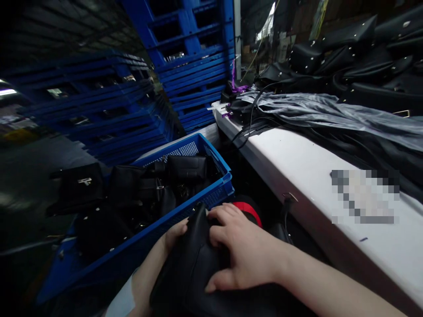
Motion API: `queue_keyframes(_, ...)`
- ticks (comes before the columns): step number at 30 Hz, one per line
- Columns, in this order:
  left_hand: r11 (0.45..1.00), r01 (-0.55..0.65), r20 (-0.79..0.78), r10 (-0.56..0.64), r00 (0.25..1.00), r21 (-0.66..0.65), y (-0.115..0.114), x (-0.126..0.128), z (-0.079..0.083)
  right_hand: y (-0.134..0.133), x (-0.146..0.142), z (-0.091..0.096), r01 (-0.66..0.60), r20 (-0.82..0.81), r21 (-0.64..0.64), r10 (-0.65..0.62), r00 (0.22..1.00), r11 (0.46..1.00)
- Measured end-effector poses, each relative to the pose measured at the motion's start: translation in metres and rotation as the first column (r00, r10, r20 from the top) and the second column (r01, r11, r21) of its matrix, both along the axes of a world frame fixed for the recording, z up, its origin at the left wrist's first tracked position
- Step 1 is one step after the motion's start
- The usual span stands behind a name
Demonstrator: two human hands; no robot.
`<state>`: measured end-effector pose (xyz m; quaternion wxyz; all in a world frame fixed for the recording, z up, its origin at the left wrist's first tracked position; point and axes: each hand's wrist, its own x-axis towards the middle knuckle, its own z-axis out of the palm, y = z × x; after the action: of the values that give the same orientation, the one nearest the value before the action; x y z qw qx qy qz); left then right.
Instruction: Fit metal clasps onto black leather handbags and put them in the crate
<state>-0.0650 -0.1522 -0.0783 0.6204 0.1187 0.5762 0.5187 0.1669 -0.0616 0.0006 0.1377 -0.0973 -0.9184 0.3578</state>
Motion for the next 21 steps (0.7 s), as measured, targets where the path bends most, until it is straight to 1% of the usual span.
queue_keyframes(1, 0.991, 0.105, -0.002, -0.105, 0.994, 0.083, 0.006, -0.003, 0.006, -0.007, 0.0, 0.004, -0.033, -0.032, 0.049, 0.034, 0.999, 0.998)
queue_keyframes(2, 0.957, 0.226, -0.014, -0.228, 0.974, 0.184, 0.012, -0.005, 0.012, -0.013, 0.0, 0.007, -0.052, -0.061, 0.087, 0.057, 0.996, 0.995)
queue_keyframes(3, 0.901, 0.333, -0.048, -0.333, 0.942, 0.279, 0.017, -0.008, 0.016, -0.016, 0.001, 0.008, -0.049, -0.09, 0.115, 0.059, 0.994, 0.992)
queue_keyframes(4, 0.829, 0.425, -0.097, -0.42, 0.902, 0.364, 0.021, -0.009, 0.018, -0.017, 0.003, 0.008, -0.016, -0.117, 0.132, 0.032, 0.993, 0.991)
queue_keyframes(5, 0.759, 0.493, -0.154, -0.476, 0.866, 0.425, 0.023, -0.01, 0.02, -0.016, 0.006, 0.007, 0.05, -0.146, 0.143, -0.029, 0.989, 0.988)
queue_keyframes(6, 0.704, 0.538, -0.209, -0.504, 0.838, 0.463, 0.025, -0.01, 0.021, -0.013, 0.009, 0.004, 0.151, -0.176, 0.153, -0.123, 0.977, 0.977)
queue_keyframes(7, 0.655, 0.584, -0.263, -0.527, 0.808, 0.479, 0.026, -0.008, 0.021, -0.008, 0.013, -0.001, 0.28, -0.202, 0.165, -0.246, 0.948, 0.946)
queue_keyframes(8, 0.606, 0.636, -0.321, -0.554, 0.768, 0.477, 0.027, -0.005, 0.021, -0.001, 0.017, -0.007, 0.416, -0.218, 0.182, -0.376, 0.901, 0.891)
queue_keyframes(9, 0.557, 0.689, -0.378, -0.579, 0.722, 0.463, 0.027, -0.001, 0.021, 0.005, 0.02, -0.015, 0.532, -0.214, 0.202, -0.492, 0.844, 0.823)
queue_keyframes(10, 0.511, 0.736, -0.431, -0.598, 0.676, 0.445, 0.026, 0.004, 0.02, 0.012, 0.024, -0.024, 0.613, -0.188, 0.225, -0.584, 0.79, 0.757)
queue_keyframes(11, 0.469, 0.773, -0.472, -0.613, 0.634, 0.428, 0.025, 0.009, 0.019, 0.018, 0.028, -0.035, 0.665, -0.148, 0.242, -0.651, 0.745, 0.706)
queue_keyframes(12, 0.434, 0.799, -0.498, -0.626, 0.6, 0.417, 0.024, 0.013, 0.016, 0.023, 0.032, -0.047, 0.699, -0.106, 0.249, -0.698, 0.708, 0.671)
queue_keyframes(13, 0.41, 0.812, -0.51, -0.634, 0.582, 0.416, 0.022, 0.016, 0.013, 0.026, 0.036, -0.058, 0.727, -0.073, 0.239, -0.735, 0.674, 0.644)
queue_keyframes(14, 0.398, 0.812, -0.51, -0.636, 0.579, 0.427, 0.019, 0.019, 0.008, 0.027, 0.04, -0.069, 0.759, -0.053, 0.212, -0.768, 0.638, 0.616)
queue_keyframes(15, 0.396, 0.804, -0.505, -0.631, 0.589, 0.443, 0.017, 0.02, 0.003, 0.026, 0.044, -0.078, 0.796, -0.035, 0.166, -0.803, 0.595, 0.583)
queue_keyframes(17, 0.425, 0.773, -0.489, -0.603, 0.63, 0.471, 0.011, 0.018, -0.007, 0.023, 0.05, -0.09, 0.852, 0.041, 0.012, -0.852, 0.523, 0.523)
queue_keyframes(18, 0.447, 0.755, -0.483, -0.584, 0.652, 0.48, 0.008, 0.016, -0.012, 0.021, 0.053, -0.093, 0.858, 0.094, -0.084, -0.853, 0.514, 0.507)
queue_keyframes(19, 0.463, 0.743, -0.479, -0.57, 0.668, 0.484, 0.006, 0.014, -0.016, 0.019, 0.054, -0.093, 0.843, 0.138, -0.18, -0.836, 0.531, 0.507)
queue_keyframes(20, 0.467, 0.741, -0.479, -0.567, 0.67, 0.483, 0.005, 0.011, -0.017, 0.017, 0.055, -0.092, 0.811, 0.158, -0.267, -0.807, 0.569, 0.52)
queue_keyframes(21, 0.452, 0.751, -0.484, -0.578, 0.657, 0.481, 0.005, 0.008, -0.017, 0.016, 0.055, -0.089, 0.77, 0.155, -0.341, -0.775, 0.612, 0.54)
